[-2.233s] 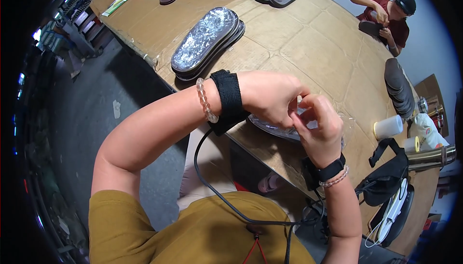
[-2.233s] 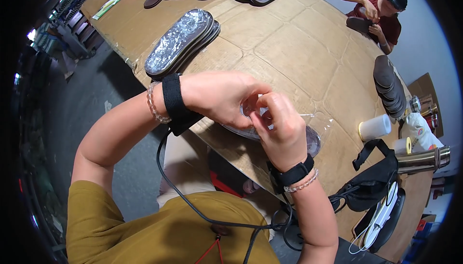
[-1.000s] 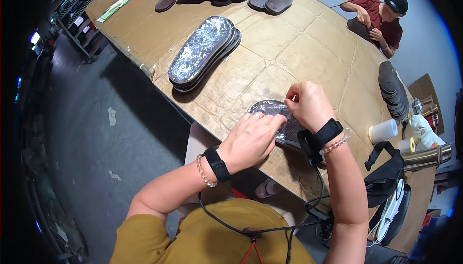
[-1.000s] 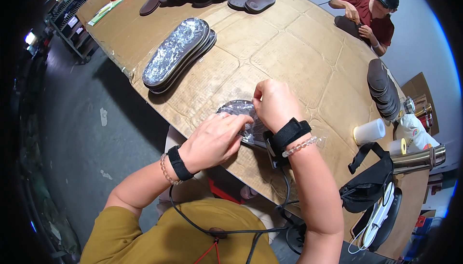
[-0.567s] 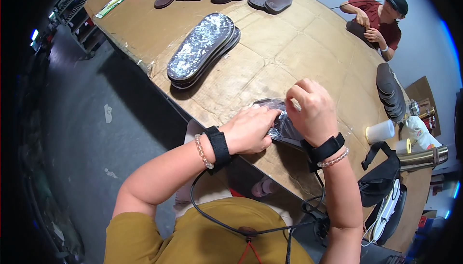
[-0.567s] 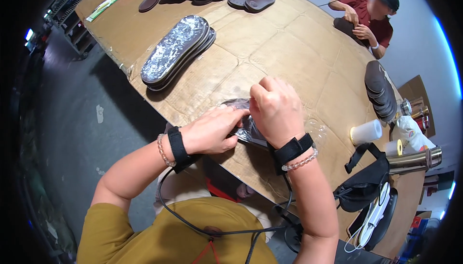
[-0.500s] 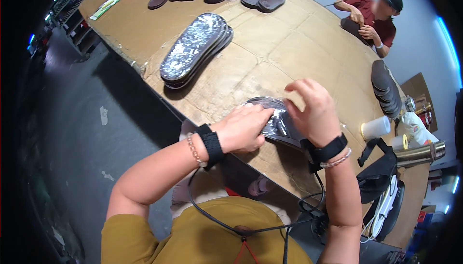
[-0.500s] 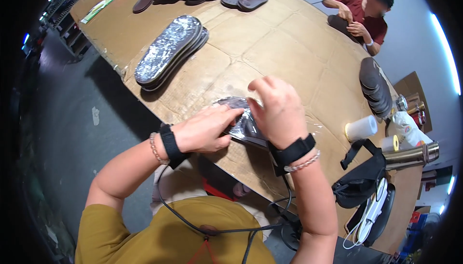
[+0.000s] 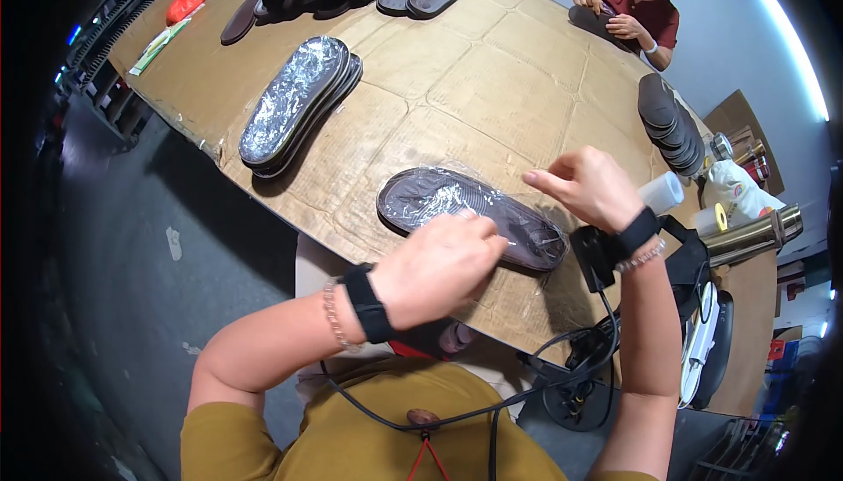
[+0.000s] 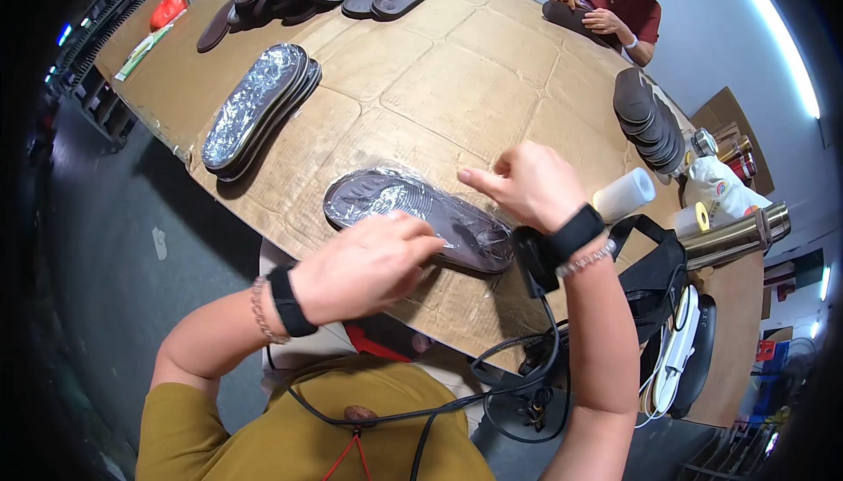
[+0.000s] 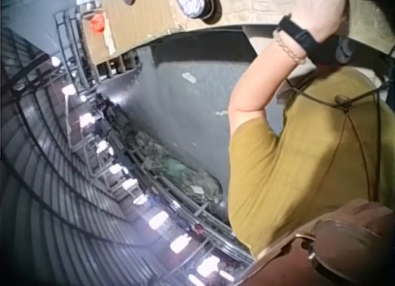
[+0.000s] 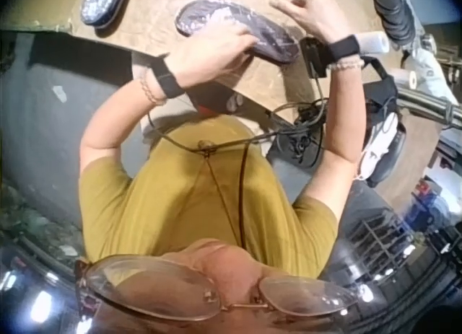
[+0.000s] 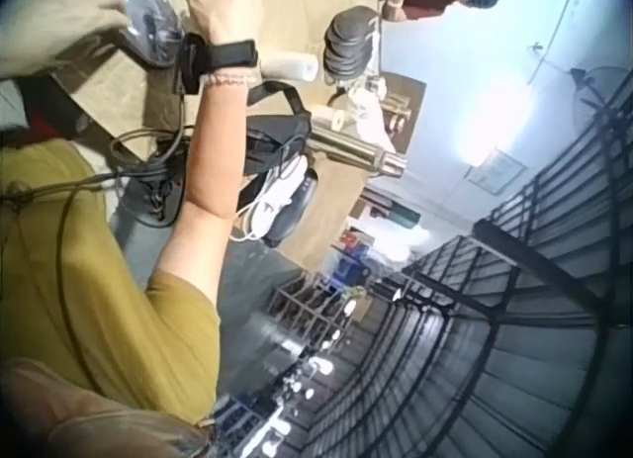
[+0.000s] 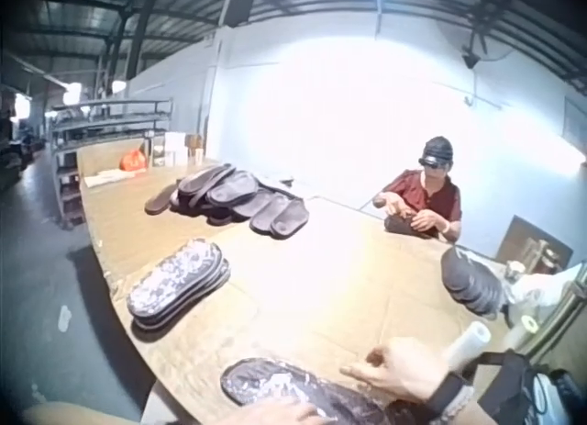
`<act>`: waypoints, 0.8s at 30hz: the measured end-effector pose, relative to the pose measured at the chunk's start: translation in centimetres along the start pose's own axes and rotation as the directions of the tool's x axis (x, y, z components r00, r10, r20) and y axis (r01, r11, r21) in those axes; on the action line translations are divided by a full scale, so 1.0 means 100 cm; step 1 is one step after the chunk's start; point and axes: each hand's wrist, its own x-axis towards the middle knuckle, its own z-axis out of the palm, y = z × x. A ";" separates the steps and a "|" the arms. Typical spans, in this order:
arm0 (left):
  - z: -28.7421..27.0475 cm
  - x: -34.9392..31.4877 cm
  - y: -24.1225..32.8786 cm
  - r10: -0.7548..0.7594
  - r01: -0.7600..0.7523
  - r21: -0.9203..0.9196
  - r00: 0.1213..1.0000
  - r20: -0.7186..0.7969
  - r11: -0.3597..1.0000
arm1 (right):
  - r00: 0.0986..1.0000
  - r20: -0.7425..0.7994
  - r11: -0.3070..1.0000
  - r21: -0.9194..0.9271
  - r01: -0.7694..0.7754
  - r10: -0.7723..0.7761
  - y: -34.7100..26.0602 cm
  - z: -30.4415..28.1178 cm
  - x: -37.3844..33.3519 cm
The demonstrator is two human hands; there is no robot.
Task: The person is wrapping shoe insoles with a roll of plastic film or tape on a work table.
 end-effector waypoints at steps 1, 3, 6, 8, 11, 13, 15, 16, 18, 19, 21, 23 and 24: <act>0.009 0.007 0.003 -0.004 0.004 -0.010 1.000 0.019 1.000 | 0.999 0.037 1.000 -0.007 -0.006 0.007 -0.006 0.003 0.007; 0.024 0.015 0.008 -0.005 0.006 -0.019 0.999 0.038 1.000 | 0.997 0.081 0.998 0.062 0.005 -0.010 -0.011 0.008 0.016; 0.036 0.018 0.010 -0.058 0.057 0.015 0.996 0.062 0.998 | 0.991 0.130 0.986 0.164 0.022 -0.043 -0.014 0.015 0.020; 0.038 0.019 0.009 -0.072 0.071 0.035 0.997 0.037 0.997 | 0.979 -0.107 0.966 0.174 0.193 -0.176 -0.010 0.020 0.017; 0.041 0.018 0.004 -0.052 0.052 0.030 0.999 -0.002 0.998 | 0.924 -0.242 0.947 0.055 0.316 -0.294 -0.008 0.023 0.007; 0.044 0.020 0.000 -0.050 0.050 0.023 0.999 -0.009 0.998 | 0.849 -0.356 0.912 -0.022 0.410 -0.391 -0.003 0.027 0.003; 0.046 0.022 -0.005 -0.059 0.059 0.014 0.998 -0.014 0.998 | 0.895 -0.316 0.938 0.043 0.345 -0.314 -0.009 0.021 -0.004; 0.047 0.024 -0.008 -0.062 0.062 0.004 0.998 -0.008 0.998 | 0.933 -0.275 0.957 0.105 0.270 -0.233 -0.010 0.019 -0.006; 0.047 0.025 -0.009 -0.062 0.062 -0.008 0.998 0.000 0.998 | 0.924 -0.259 0.951 0.057 0.305 -0.281 0.000 0.019 -0.007; 0.047 0.024 -0.010 -0.063 0.063 0.008 0.998 0.004 0.998 | 0.928 -0.256 0.962 -0.046 0.268 -0.271 0.000 0.020 -0.010; 0.045 0.027 -0.008 -0.047 0.047 0.019 0.999 0.009 0.999 | 0.934 -0.256 0.964 -0.157 0.213 -0.248 0.005 0.019 -0.013; 0.040 0.028 -0.004 -0.068 0.068 0.013 0.997 0.022 0.998 | 0.955 -0.233 0.983 -0.041 0.179 -0.184 0.013 0.022 -0.008; 0.039 0.030 -0.002 -0.064 0.064 0.010 0.998 0.022 0.998 | 0.964 -0.218 0.987 0.017 0.161 -0.154 0.016 0.022 -0.008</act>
